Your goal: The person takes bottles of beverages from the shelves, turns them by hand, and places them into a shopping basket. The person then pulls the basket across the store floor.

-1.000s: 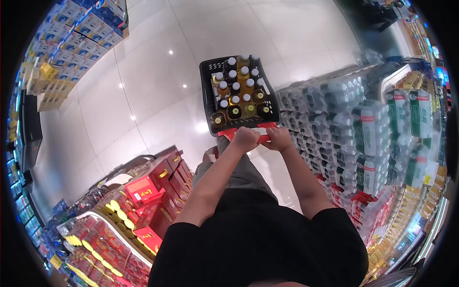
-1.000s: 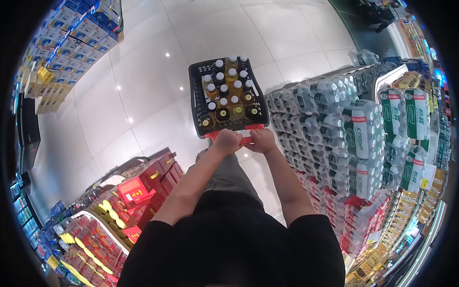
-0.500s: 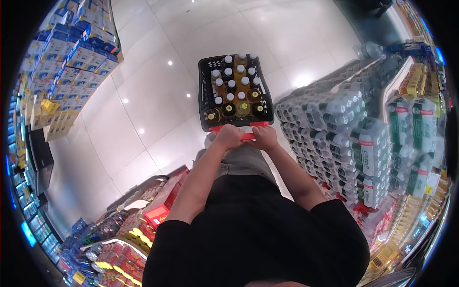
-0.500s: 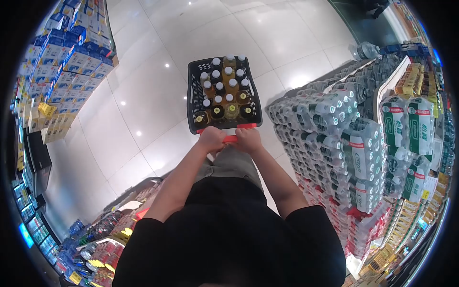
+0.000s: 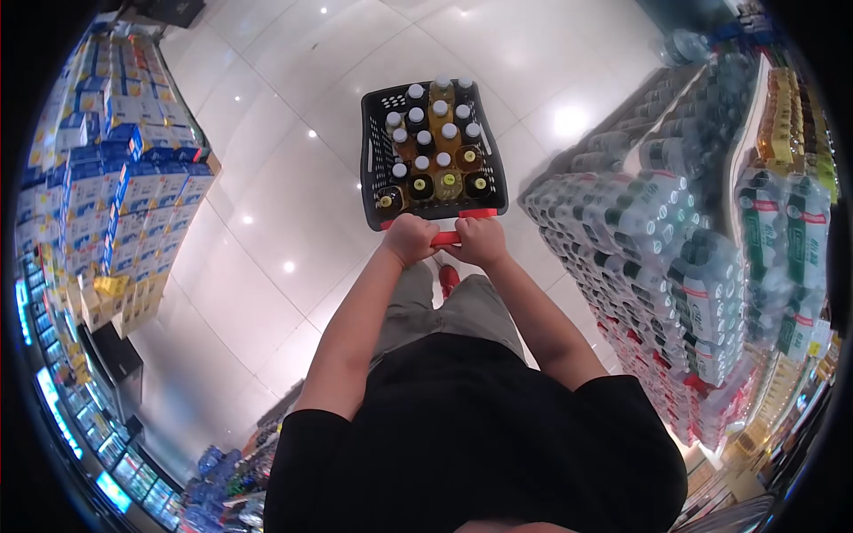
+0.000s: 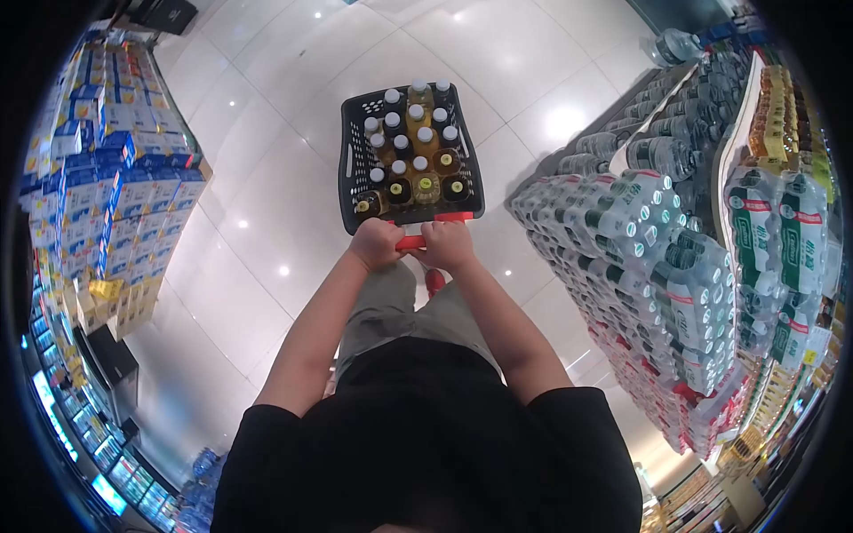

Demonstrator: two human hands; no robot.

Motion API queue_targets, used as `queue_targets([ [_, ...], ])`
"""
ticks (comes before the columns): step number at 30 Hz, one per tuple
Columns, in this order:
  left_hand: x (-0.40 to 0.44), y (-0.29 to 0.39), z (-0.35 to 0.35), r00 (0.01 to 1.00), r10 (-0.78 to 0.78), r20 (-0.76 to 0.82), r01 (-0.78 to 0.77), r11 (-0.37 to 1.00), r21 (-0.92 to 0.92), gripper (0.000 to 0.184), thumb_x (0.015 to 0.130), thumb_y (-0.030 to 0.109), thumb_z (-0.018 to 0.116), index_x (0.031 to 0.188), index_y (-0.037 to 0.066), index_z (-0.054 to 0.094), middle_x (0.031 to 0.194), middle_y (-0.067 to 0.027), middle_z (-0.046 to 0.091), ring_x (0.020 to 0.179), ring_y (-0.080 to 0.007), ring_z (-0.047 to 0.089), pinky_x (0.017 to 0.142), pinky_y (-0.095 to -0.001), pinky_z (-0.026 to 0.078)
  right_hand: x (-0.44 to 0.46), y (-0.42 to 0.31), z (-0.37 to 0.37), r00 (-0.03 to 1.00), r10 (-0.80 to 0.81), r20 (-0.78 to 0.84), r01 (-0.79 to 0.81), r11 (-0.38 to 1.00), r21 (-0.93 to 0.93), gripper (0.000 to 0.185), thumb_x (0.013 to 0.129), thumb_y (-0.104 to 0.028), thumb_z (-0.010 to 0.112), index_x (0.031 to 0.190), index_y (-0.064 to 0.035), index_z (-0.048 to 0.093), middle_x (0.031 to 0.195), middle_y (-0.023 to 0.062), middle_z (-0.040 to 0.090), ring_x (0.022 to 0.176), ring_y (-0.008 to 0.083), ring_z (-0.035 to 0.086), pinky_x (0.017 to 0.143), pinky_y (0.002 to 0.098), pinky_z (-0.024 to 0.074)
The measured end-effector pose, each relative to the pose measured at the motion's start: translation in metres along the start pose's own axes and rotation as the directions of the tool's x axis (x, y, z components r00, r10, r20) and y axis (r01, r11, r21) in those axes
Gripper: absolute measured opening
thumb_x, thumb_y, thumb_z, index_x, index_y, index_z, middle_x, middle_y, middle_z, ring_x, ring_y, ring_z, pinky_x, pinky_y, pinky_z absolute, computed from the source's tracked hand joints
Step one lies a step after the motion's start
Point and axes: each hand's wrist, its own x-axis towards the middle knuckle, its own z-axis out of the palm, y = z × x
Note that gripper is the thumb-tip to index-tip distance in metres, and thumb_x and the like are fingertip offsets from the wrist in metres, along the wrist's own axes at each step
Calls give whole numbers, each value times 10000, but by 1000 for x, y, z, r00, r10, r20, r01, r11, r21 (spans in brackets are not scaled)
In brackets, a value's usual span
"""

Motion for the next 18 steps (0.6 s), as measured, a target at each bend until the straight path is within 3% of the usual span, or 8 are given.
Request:
queue_targets([
  [6,51,-79,-21,994,104,-15,-105,993,-53,306,539,319,752,604,120,530,575,-50,546,565,-253,578,541,-369,450,78,14,3,995,72,-70,-72,997,-7,460,558,-475,768,633,-105,506,601,51,554,557,245,593,520,370,460],
  [11,104,-137,-45,983,172,61,-168,984,-54,266,579,304,726,633,109,553,606,-47,572,599,-251,592,573,-375,464,142,30,-1,984,154,-92,-155,988,-6,464,566,-498,750,642,-104,517,609,54,560,546,246,582,527,373,456],
  [16,172,-188,-70,974,221,40,-215,970,-117,298,553,291,753,559,111,516,544,-83,541,539,-267,582,497,-381,453,207,55,-11,969,170,-180,-177,984,-23,466,556,-509,738,639,-108,517,584,52,551,522,251,578,512,368,454],
  [18,195,-207,-80,970,240,47,-234,966,-109,295,553,287,753,556,111,516,544,-83,541,537,-266,581,496,-381,456,230,64,-13,964,225,-143,-231,972,-33,463,563,-526,732,634,-110,541,585,42,566,548,240,593,524,368,459],
])
